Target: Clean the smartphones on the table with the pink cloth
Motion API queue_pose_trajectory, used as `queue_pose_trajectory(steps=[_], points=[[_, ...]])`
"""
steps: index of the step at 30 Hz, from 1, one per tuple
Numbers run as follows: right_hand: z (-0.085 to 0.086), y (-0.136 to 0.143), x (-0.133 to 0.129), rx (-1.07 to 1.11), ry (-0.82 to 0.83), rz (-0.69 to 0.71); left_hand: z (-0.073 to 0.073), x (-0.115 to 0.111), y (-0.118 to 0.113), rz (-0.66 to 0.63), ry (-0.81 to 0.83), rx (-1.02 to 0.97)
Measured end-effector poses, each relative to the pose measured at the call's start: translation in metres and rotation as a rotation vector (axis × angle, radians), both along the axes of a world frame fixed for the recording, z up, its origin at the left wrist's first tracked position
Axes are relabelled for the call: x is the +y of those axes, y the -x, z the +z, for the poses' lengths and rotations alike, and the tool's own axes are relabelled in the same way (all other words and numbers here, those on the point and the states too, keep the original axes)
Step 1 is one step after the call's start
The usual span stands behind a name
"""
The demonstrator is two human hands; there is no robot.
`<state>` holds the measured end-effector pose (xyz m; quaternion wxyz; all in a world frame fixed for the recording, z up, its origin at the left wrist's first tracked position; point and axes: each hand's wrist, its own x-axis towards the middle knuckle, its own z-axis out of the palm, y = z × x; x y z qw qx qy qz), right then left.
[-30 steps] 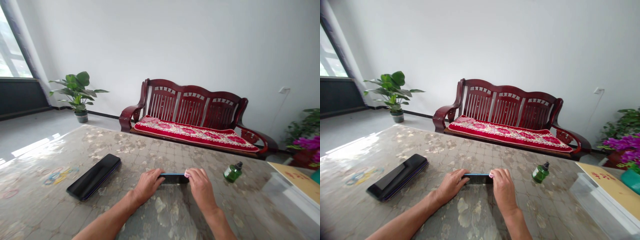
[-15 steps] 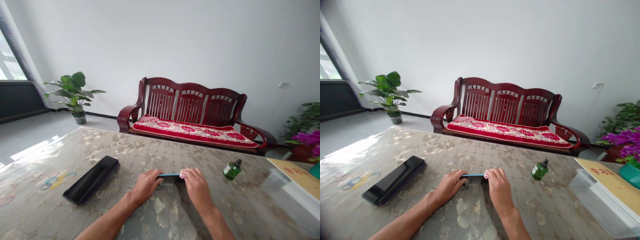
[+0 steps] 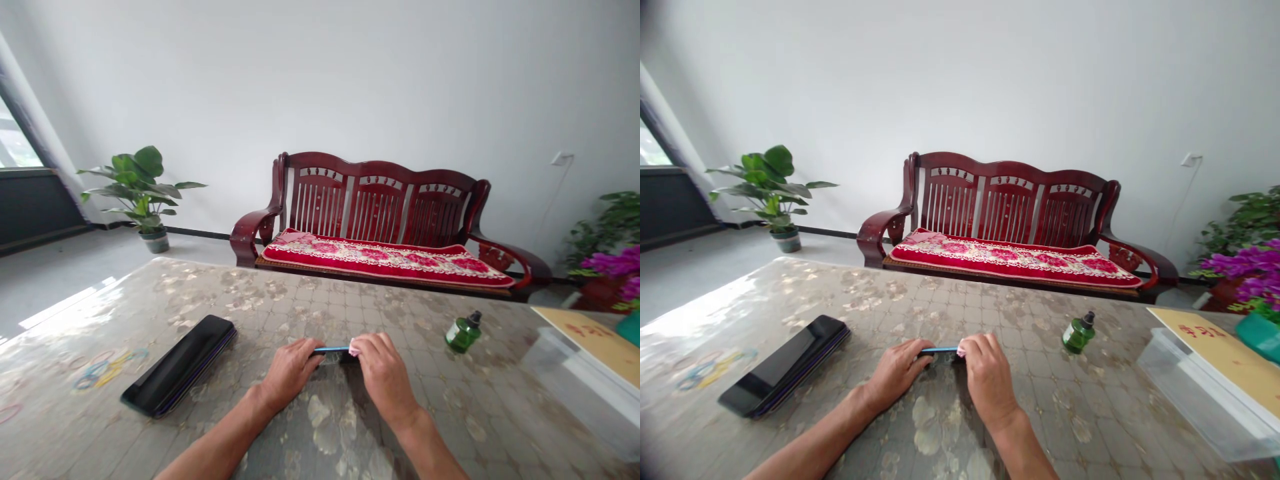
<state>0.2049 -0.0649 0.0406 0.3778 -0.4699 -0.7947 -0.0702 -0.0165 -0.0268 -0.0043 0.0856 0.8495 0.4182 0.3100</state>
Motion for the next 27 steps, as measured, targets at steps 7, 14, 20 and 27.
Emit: queue_pose_trajectory(steps=[7,14,20,27], points=[[-0.002,-0.008,0.0,0.01,-0.026,-0.052,0.001,0.0,0.0,-0.006,0.005,0.016],[0.001,0.027,0.003,-0.028,0.011,0.038,0.002,-0.001,0.001,-0.019,0.016,-0.003],[-0.002,-0.021,0.002,0.021,-0.014,-0.023,0.0,0.001,0.002,-0.013,0.016,0.009],[0.004,0.021,0.001,-0.007,0.006,0.05,0.008,-0.003,-0.001,-0.02,0.027,0.003]])
